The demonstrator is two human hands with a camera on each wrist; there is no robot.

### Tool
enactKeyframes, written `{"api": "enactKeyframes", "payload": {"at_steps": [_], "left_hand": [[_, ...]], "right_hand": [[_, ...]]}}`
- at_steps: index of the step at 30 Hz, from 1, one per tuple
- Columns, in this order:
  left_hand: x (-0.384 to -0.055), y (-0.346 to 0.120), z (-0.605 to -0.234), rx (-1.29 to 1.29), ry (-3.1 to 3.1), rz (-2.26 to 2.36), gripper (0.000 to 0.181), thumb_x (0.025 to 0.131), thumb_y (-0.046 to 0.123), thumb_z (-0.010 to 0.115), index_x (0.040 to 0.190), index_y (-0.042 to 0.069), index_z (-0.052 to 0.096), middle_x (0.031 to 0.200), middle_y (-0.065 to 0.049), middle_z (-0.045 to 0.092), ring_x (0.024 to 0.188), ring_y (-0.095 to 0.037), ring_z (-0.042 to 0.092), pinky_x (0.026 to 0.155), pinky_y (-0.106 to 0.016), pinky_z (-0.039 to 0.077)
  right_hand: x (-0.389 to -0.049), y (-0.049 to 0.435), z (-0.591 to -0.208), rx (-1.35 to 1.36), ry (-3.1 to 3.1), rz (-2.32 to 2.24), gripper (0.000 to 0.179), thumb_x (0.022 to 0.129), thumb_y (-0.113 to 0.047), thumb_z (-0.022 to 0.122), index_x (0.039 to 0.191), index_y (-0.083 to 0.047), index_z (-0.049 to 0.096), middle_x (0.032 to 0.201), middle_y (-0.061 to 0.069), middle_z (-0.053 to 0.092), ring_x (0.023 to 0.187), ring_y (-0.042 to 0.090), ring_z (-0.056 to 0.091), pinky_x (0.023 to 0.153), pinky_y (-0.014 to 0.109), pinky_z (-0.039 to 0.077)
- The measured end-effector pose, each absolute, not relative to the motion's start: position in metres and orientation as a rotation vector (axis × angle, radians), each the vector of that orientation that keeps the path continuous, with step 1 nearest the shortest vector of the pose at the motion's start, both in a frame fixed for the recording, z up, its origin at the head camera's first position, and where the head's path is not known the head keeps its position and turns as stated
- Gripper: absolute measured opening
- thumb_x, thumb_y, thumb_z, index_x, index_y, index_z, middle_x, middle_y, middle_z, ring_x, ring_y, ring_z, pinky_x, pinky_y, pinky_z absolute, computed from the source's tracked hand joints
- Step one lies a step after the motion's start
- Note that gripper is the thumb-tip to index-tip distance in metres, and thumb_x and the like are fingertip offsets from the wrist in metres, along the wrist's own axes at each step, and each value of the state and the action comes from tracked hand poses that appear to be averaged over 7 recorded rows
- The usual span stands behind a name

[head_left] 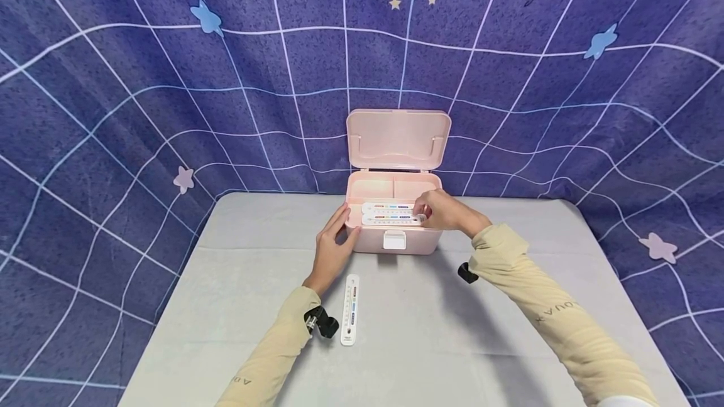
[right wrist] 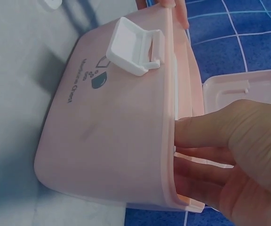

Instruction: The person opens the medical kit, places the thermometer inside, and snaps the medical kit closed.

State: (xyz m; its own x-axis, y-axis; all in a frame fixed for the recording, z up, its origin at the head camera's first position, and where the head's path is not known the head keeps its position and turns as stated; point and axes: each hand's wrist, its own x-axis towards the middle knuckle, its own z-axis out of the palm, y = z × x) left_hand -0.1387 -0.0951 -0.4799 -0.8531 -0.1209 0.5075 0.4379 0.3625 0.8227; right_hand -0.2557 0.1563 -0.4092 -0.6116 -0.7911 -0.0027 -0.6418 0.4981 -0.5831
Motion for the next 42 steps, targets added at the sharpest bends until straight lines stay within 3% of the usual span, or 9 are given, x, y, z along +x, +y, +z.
{"api": "enactKeyframes", "payload": {"at_steps": [26, 42], "left_hand": [[-0.1385, -0.0943, -0.4794, -0.293, -2.122, -1.528, 0.048, 0.082, -0.007, 0.068, 0.126, -0.017, 0.049, 0.135, -0.031, 0.045, 0.122, -0.045, 0.045, 0.093, -0.053, 0.045], [-0.1378, -0.0948, -0.478, -0.275, -2.129, -1.501, 0.048, 0.081, -0.009, 0.069, 0.124, -0.017, 0.051, 0.133, -0.03, 0.047, 0.121, -0.045, 0.046, 0.095, -0.047, 0.046]], "right_hand": [[-0.2524, 0.1585, -0.4156, -1.188, 2.492, -0.852, 0.014, 0.068, 0.011, 0.072, 0.078, 0.001, 0.072, 0.077, 0.013, 0.064, 0.072, 0.02, 0.06, 0.064, 0.024, 0.053], [-0.251, 0.1553, -0.4155, -1.201, 2.56, -0.825, 0.012, 0.068, 0.011, 0.073, 0.076, 0.002, 0.071, 0.074, 0.012, 0.063, 0.072, 0.025, 0.06, 0.062, 0.024, 0.05]]}}
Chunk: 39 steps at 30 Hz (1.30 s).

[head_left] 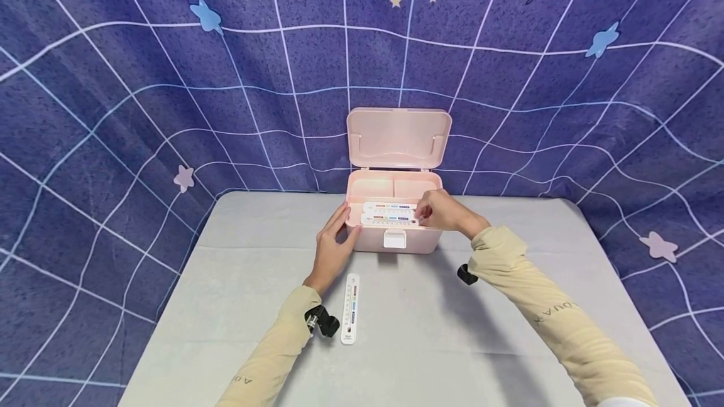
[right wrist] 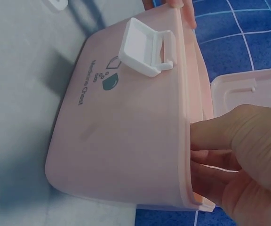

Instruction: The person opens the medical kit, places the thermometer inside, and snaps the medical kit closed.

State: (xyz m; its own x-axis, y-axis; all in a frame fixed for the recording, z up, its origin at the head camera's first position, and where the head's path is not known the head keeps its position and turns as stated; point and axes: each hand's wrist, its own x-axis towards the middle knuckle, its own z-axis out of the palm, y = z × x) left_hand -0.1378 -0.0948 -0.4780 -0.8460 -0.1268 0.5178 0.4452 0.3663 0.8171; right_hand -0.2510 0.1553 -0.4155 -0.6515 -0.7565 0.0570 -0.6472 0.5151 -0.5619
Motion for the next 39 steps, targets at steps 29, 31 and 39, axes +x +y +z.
{"api": "enactKeyframes", "payload": {"at_steps": [29, 31, 39], "left_hand": [[-0.138, -0.096, -0.478, -0.272, -2.122, -1.54, 0.048, 0.083, -0.007, 0.068, 0.127, -0.016, 0.05, 0.136, -0.029, 0.045, 0.122, -0.043, 0.046, 0.094, -0.052, 0.047], [-0.138, -0.096, -0.479, -0.275, -2.118, -1.543, 0.049, 0.083, -0.007, 0.068, 0.127, -0.016, 0.05, 0.136, -0.029, 0.045, 0.123, -0.043, 0.046, 0.094, -0.052, 0.046], [-0.142, -0.099, -0.489, -0.259, -2.142, -1.518, 0.049, 0.084, 0.0, 0.069, 0.128, -0.012, 0.051, 0.138, -0.024, 0.046, 0.123, -0.036, 0.048, 0.094, -0.046, 0.048]], "right_hand": [[-0.225, 0.174, -0.414, -1.097, 2.663, -1.175, 0.012, 0.076, 0.005, 0.072, 0.088, 0.002, 0.068, 0.08, 0.01, 0.062, 0.071, 0.019, 0.06, 0.059, 0.03, 0.056], [-0.22, 0.174, -0.413, -1.093, 2.663, -1.199, 0.012, 0.076, 0.005, 0.072, 0.088, 0.002, 0.068, 0.081, 0.011, 0.063, 0.071, 0.02, 0.06, 0.058, 0.03, 0.055], [-0.198, 0.177, -0.411, -1.038, 2.655, -1.266, 0.015, 0.075, 0.006, 0.071, 0.089, 0.003, 0.069, 0.083, 0.013, 0.065, 0.071, 0.021, 0.06, 0.058, 0.033, 0.056]]}}
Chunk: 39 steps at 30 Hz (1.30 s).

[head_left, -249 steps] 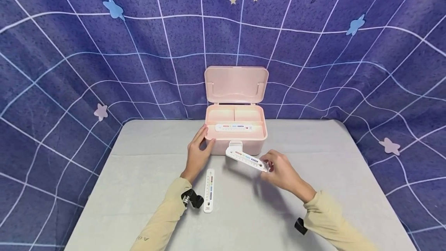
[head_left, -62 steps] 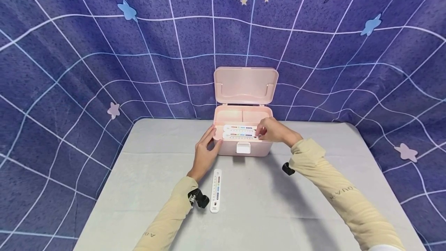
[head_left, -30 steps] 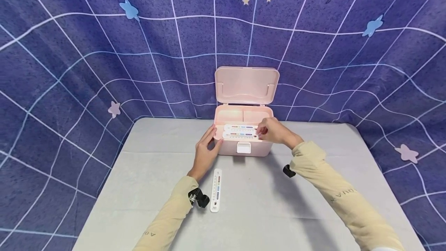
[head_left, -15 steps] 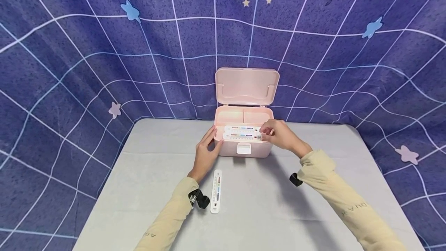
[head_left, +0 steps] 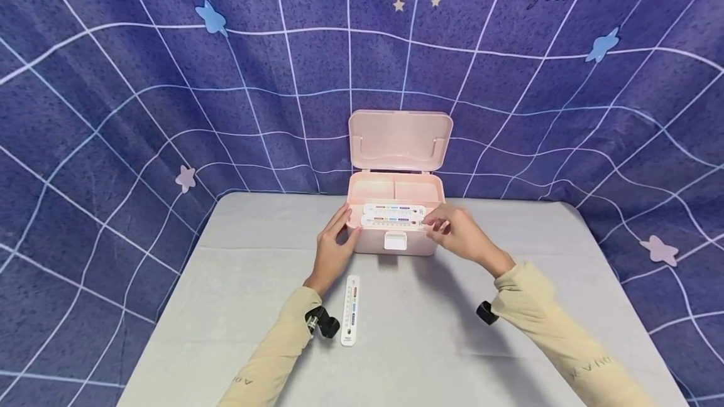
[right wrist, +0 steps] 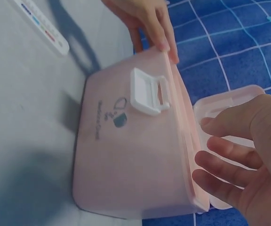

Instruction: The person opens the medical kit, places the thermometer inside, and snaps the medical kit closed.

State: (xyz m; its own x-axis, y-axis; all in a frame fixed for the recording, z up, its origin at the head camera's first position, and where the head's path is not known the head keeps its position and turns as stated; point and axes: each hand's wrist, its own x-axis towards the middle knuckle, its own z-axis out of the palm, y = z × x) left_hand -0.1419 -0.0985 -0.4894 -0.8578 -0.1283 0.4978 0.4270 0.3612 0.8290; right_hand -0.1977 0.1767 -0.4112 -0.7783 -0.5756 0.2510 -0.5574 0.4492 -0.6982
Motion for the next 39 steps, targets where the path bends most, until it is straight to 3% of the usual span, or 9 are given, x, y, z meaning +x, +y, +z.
{"api": "enactKeyframes", "payload": {"at_steps": [5, 9, 14, 22, 31, 39], "left_hand": [[-0.149, -0.101, -0.505, -0.247, -2.133, -1.529, 0.05, 0.085, 0.006, 0.07, 0.129, -0.008, 0.052, 0.139, -0.019, 0.047, 0.125, -0.029, 0.048, 0.096, -0.043, 0.048], [-0.142, -0.097, -0.488, -0.273, -2.117, -1.524, 0.047, 0.082, -0.005, 0.069, 0.125, -0.015, 0.052, 0.135, -0.028, 0.046, 0.12, -0.042, 0.049, 0.092, -0.052, 0.047], [-0.138, -0.096, -0.479, -0.284, -2.127, -1.528, 0.047, 0.083, -0.005, 0.069, 0.125, -0.016, 0.051, 0.135, -0.029, 0.046, 0.12, -0.043, 0.048, 0.092, -0.053, 0.048], [-0.138, -0.096, -0.479, -0.277, -2.113, -1.541, 0.047, 0.082, -0.005, 0.069, 0.125, -0.016, 0.052, 0.135, -0.029, 0.046, 0.121, -0.044, 0.047, 0.091, -0.056, 0.047], [-0.138, -0.096, -0.482, -0.293, -2.119, -1.536, 0.047, 0.082, -0.006, 0.069, 0.124, -0.016, 0.052, 0.135, -0.03, 0.046, 0.12, -0.045, 0.048, 0.089, -0.057, 0.048], [-0.146, -0.1, -0.497, -0.29, -2.097, -1.517, 0.047, 0.083, 0.0, 0.071, 0.125, -0.013, 0.053, 0.136, -0.026, 0.047, 0.121, -0.039, 0.049, 0.091, -0.051, 0.049]], "right_hand": [[-0.184, 0.175, -0.412, -0.996, 2.648, -1.318, 0.016, 0.075, 0.005, 0.072, 0.09, 0.003, 0.068, 0.083, 0.012, 0.065, 0.07, 0.021, 0.06, 0.057, 0.034, 0.056], [-0.172, 0.175, -0.415, -0.972, 2.654, -1.318, 0.017, 0.076, 0.003, 0.073, 0.092, 0.002, 0.069, 0.085, 0.011, 0.065, 0.071, 0.019, 0.061, 0.058, 0.039, 0.056], [-0.158, 0.175, -0.421, -0.948, 2.682, -1.348, 0.017, 0.074, 0.003, 0.074, 0.09, 0.001, 0.068, 0.081, 0.007, 0.064, 0.07, 0.018, 0.061, 0.057, 0.042, 0.057], [-0.135, 0.17, -0.432, -0.865, 2.714, -1.427, 0.019, 0.073, 0.004, 0.075, 0.088, -0.001, 0.065, 0.081, 0.007, 0.063, 0.068, 0.017, 0.062, 0.054, 0.029, 0.056], [-0.112, 0.159, -0.442, -0.715, 2.716, -1.497, 0.025, 0.07, 0.005, 0.077, 0.088, -0.008, 0.066, 0.085, 0.001, 0.063, 0.069, 0.02, 0.063, 0.055, 0.032, 0.057], [-0.093, 0.146, -0.444, -0.63, 2.721, -1.571, 0.028, 0.067, 0.006, 0.079, 0.088, -0.007, 0.065, 0.084, 0.001, 0.063, 0.067, 0.023, 0.062, 0.051, 0.023, 0.054]]}}
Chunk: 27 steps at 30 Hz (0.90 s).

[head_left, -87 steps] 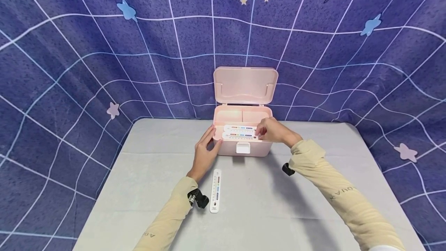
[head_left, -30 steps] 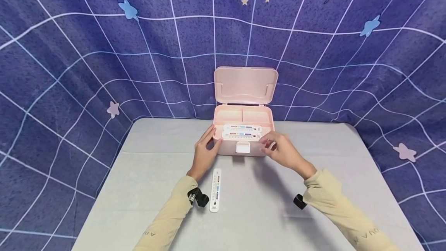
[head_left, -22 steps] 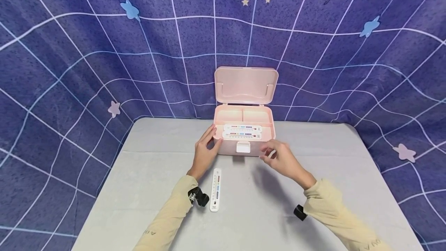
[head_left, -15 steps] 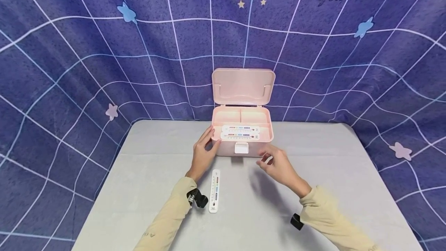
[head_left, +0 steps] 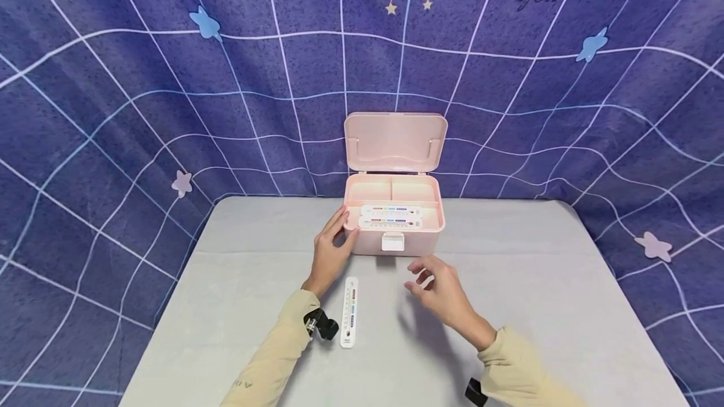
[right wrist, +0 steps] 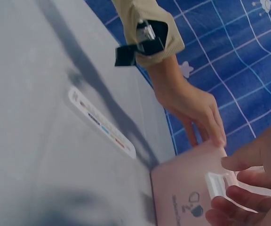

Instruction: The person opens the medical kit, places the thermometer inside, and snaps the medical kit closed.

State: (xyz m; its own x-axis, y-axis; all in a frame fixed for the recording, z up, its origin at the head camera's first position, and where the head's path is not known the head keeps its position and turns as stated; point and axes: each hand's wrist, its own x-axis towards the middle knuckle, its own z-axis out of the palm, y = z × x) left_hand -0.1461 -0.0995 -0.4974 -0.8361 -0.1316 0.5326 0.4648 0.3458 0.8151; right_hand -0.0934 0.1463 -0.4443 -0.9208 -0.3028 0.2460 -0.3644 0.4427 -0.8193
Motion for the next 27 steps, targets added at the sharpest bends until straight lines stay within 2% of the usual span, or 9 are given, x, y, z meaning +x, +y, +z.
{"api": "enactKeyframes", "payload": {"at_steps": [5, 10, 27], "left_hand": [[-0.151, -0.106, -0.513, -0.254, -2.125, -1.511, 0.048, 0.085, 0.01, 0.071, 0.128, -0.006, 0.055, 0.139, -0.017, 0.047, 0.125, -0.026, 0.048, 0.093, -0.043, 0.05], [-0.151, -0.107, -0.515, -0.257, -2.134, -1.523, 0.049, 0.086, 0.014, 0.071, 0.129, -0.003, 0.055, 0.141, -0.014, 0.047, 0.126, -0.02, 0.047, 0.094, -0.039, 0.05], [-0.148, -0.105, -0.509, -0.262, -2.144, -1.526, 0.048, 0.087, 0.012, 0.07, 0.129, -0.005, 0.055, 0.141, -0.017, 0.046, 0.126, -0.024, 0.047, 0.094, -0.044, 0.049]], "right_hand": [[-0.081, 0.136, -0.448, 0.586, -2.599, 1.531, 0.029, 0.067, 0.004, 0.08, 0.086, -0.012, 0.064, 0.084, -0.001, 0.062, 0.066, 0.022, 0.062, 0.05, 0.026, 0.055], [-0.072, 0.128, -0.455, 0.559, -2.595, 1.565, 0.029, 0.068, 0.002, 0.081, 0.085, -0.014, 0.063, 0.083, -0.004, 0.06, 0.066, 0.022, 0.061, 0.05, 0.03, 0.056], [-0.053, 0.103, -0.471, 0.529, -2.627, 1.609, 0.033, 0.066, -0.003, 0.084, 0.088, -0.012, 0.061, 0.083, -0.003, 0.059, 0.066, 0.024, 0.061, 0.05, 0.028, 0.055]]}}
